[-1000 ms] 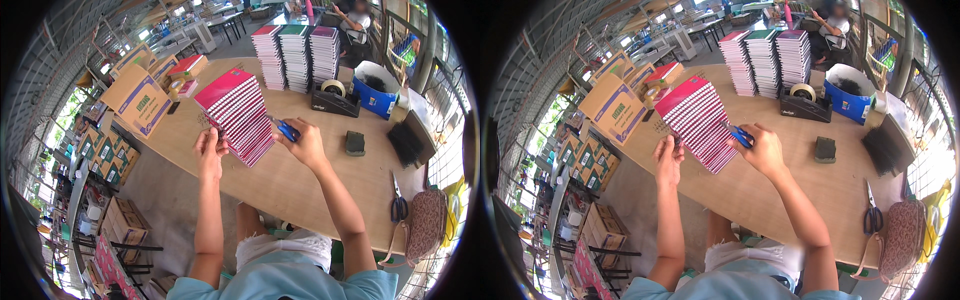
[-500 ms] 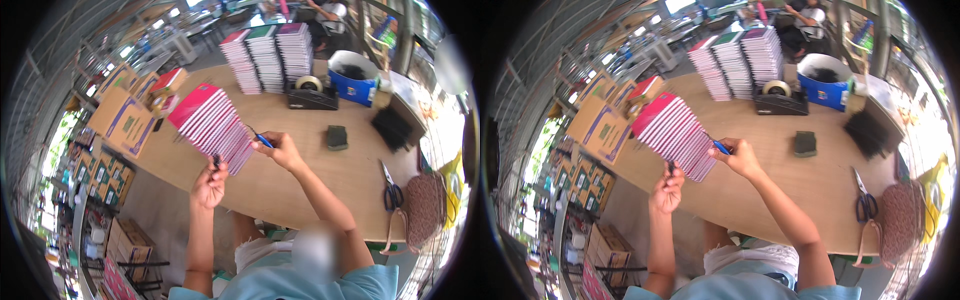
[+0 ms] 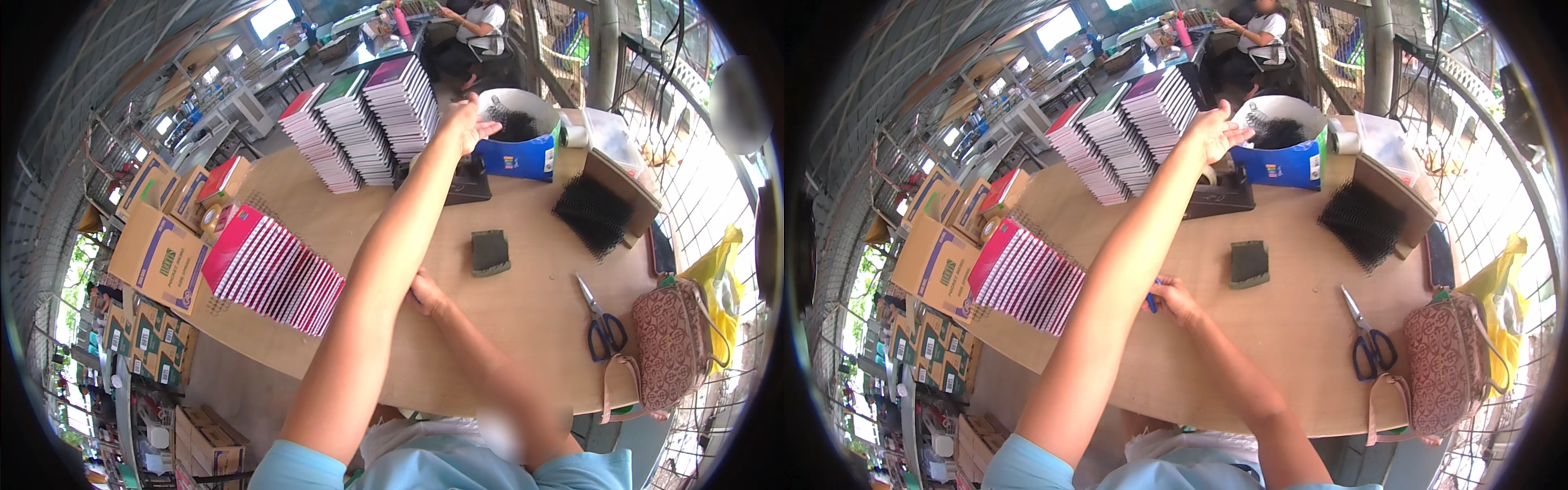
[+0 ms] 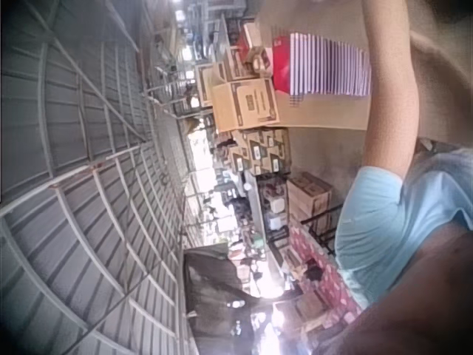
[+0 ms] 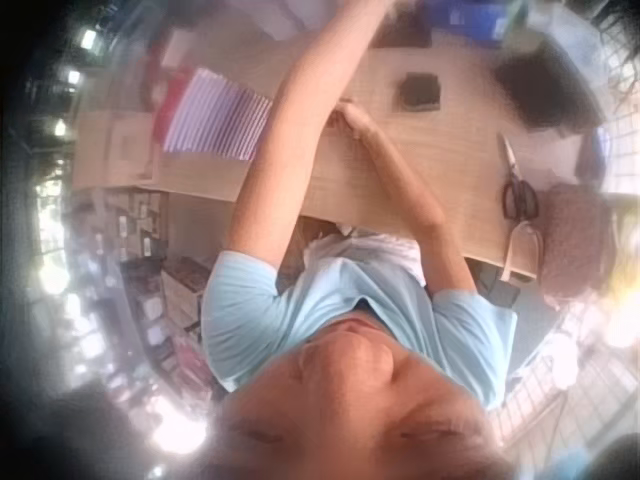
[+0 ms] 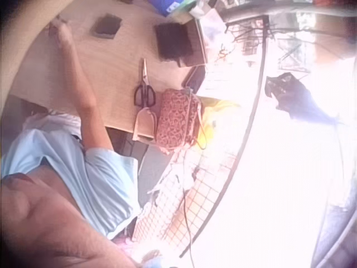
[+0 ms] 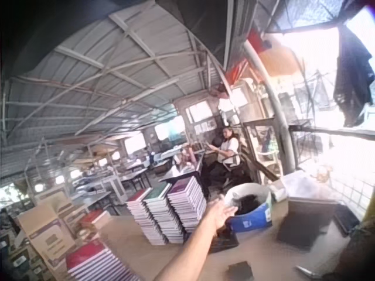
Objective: The person uses snips to trim excess wire from the spiral binding of a stack of pink notebooks. The person then adjusts the stack and continues trimming the coils on the edge.
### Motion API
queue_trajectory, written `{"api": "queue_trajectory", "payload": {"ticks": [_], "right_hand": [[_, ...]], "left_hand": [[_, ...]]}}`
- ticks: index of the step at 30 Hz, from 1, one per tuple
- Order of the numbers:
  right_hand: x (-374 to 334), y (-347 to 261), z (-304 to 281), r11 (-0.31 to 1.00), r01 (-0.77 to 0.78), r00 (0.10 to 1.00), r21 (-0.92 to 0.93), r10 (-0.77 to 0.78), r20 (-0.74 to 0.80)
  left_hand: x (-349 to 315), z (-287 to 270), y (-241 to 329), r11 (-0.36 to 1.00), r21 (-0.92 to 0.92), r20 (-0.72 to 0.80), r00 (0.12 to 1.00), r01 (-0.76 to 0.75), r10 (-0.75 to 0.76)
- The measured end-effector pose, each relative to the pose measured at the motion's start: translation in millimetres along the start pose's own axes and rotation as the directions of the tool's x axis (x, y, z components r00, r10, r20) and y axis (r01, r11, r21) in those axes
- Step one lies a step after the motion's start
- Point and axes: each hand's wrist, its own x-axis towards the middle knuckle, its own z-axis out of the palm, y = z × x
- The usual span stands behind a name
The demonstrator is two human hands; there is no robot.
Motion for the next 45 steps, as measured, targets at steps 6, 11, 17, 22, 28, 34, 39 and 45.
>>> {"api": "queue_trajectory", "payload": {"ticks": [6,11,17,22,28,34,39,45], "right_hand": [[3.4,1.0,-4.6,0.999,-0.034,0.999,0.033,0.034,0.005],[-12.8,-27.2,1.4,0.955,0.217,0.975,-0.204,-0.221,0.001],[-61.2,-54.8,123.7,0.019,0.456,0.806,-0.890,-0.431,0.404],[-71.2,-25.4,184.3,-0.389,0.515,0.621,-0.764,-0.445,0.645],[-71.9,-21.7,221.7,-0.493,0.438,0.639,-0.751,-0.417,0.646],[-69.9,-22.5,232.0,-0.529,0.376,0.673,-0.761,-0.409,0.617],[-71.7,-23.7,238.2,-0.523,0.400,0.675,-0.753,-0.387,0.628],[-64.8,-26.5,238.2,-0.488,0.405,0.733,-0.773,-0.331,0.593]], "left_hand": [[-29.5,-42.1,-40.6,0.997,-0.077,0.217,0.976,-0.007,0.024],[-248.6,-100.2,-55.1,0.865,0.337,0.440,0.874,-0.372,0.204],[-378.2,-239.6,-51.0,0.155,0.885,-0.093,0.159,-0.438,0.983],[-383.0,-296.7,-10.5,0.467,0.693,-0.399,0.248,-0.549,0.883],[-393.4,-298.4,16.0,0.521,0.645,-0.363,0.375,-0.559,0.853],[-382.8,-307.1,20.2,0.474,0.653,-0.299,0.374,-0.591,0.878],[-383.1,-304.3,20.2,0.468,0.653,-0.302,0.361,-0.596,0.882],[-382.2,-302.7,19.5,0.461,0.658,-0.301,0.352,-0.596,0.886]]}}
